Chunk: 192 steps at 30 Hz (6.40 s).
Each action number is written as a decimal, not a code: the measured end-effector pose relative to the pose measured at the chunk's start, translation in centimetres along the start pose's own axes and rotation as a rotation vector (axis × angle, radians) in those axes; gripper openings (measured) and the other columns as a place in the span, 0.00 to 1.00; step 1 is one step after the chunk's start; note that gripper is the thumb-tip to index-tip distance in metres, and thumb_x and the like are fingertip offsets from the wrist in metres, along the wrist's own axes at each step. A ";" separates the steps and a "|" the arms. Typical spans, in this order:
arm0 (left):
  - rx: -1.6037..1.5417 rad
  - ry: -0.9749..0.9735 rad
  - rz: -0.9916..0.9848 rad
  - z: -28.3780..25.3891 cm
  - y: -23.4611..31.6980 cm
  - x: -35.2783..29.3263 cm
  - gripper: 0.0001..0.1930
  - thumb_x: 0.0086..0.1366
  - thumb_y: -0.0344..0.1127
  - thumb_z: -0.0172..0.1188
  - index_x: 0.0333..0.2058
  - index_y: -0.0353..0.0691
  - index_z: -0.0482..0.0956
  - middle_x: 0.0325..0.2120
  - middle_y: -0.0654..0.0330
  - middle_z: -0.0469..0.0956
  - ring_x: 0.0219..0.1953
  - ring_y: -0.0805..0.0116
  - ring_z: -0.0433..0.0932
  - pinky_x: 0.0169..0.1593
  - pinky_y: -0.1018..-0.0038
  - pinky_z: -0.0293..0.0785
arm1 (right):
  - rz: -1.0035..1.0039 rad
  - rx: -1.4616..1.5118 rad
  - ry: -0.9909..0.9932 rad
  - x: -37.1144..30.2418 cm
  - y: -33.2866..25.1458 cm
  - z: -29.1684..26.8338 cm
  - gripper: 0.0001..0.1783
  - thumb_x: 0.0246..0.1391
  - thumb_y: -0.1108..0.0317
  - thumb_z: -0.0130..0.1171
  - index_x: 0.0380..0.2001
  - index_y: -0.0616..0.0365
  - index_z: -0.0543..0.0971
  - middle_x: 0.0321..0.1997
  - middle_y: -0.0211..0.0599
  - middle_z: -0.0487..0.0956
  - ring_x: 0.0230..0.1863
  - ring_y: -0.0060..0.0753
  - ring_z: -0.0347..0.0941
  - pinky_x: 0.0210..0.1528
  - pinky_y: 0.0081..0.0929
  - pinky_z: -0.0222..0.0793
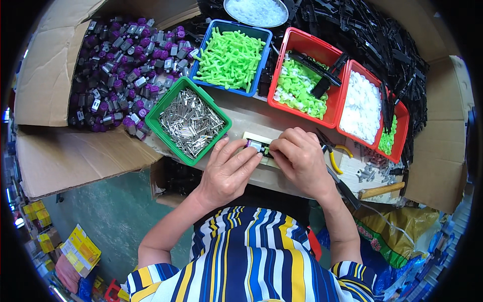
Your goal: Assembling small toy components by placing parts into a jig and using pliers to secure them.
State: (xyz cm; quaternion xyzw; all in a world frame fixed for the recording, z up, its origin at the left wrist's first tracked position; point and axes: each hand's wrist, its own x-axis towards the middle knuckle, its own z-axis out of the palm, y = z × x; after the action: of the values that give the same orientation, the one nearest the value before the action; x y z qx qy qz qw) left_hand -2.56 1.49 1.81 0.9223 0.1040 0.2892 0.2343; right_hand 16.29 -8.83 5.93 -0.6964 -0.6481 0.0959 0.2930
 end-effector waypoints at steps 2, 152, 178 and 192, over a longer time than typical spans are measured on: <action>0.007 -0.006 0.005 0.0 0.0 0.1 0.18 0.52 0.26 0.65 0.45 0.36 0.83 0.46 0.59 0.79 0.53 0.57 0.76 0.60 0.52 0.66 | -0.022 -0.050 -0.020 0.1 -0.1 -0.1 0.08 0.47 0.73 0.67 0.31 0.55 0.79 0.31 0.32 0.74 0.35 0.37 0.73 0.36 0.34 0.61; 0.022 0.051 0.115 0.8 -0.8 0.6 0.17 0.51 0.30 0.72 0.41 0.36 0.84 0.43 0.56 0.81 0.48 0.54 0.79 0.51 0.58 0.77 | 0.146 0.357 0.034 -0.3 0.8 0.0 0.10 0.46 0.81 0.66 0.33 0.64 0.78 0.29 0.35 0.74 0.33 0.34 0.74 0.36 0.31 0.70; 0.098 0.117 0.071 -0.2 -0.6 -0.2 0.18 0.49 0.28 0.72 0.41 0.42 0.85 0.42 0.61 0.80 0.51 0.54 0.74 0.58 0.55 0.69 | 0.002 0.059 0.104 -0.9 0.3 0.1 0.09 0.46 0.77 0.69 0.33 0.58 0.81 0.32 0.35 0.77 0.35 0.38 0.75 0.38 0.33 0.68; 0.153 0.111 0.022 -1.2 0.1 0.6 0.18 0.49 0.25 0.71 0.41 0.40 0.85 0.42 0.59 0.79 0.51 0.52 0.74 0.55 0.55 0.69 | -0.032 -0.004 0.081 -0.5 0.2 0.7 0.07 0.48 0.75 0.68 0.31 0.56 0.79 0.31 0.32 0.76 0.35 0.36 0.73 0.36 0.34 0.63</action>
State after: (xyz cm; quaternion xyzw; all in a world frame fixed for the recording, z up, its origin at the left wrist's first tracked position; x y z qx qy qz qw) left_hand -2.73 2.02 3.05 0.9212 0.1286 0.3333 0.1539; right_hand 16.01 -9.07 5.14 -0.6899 -0.6468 0.0614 0.3192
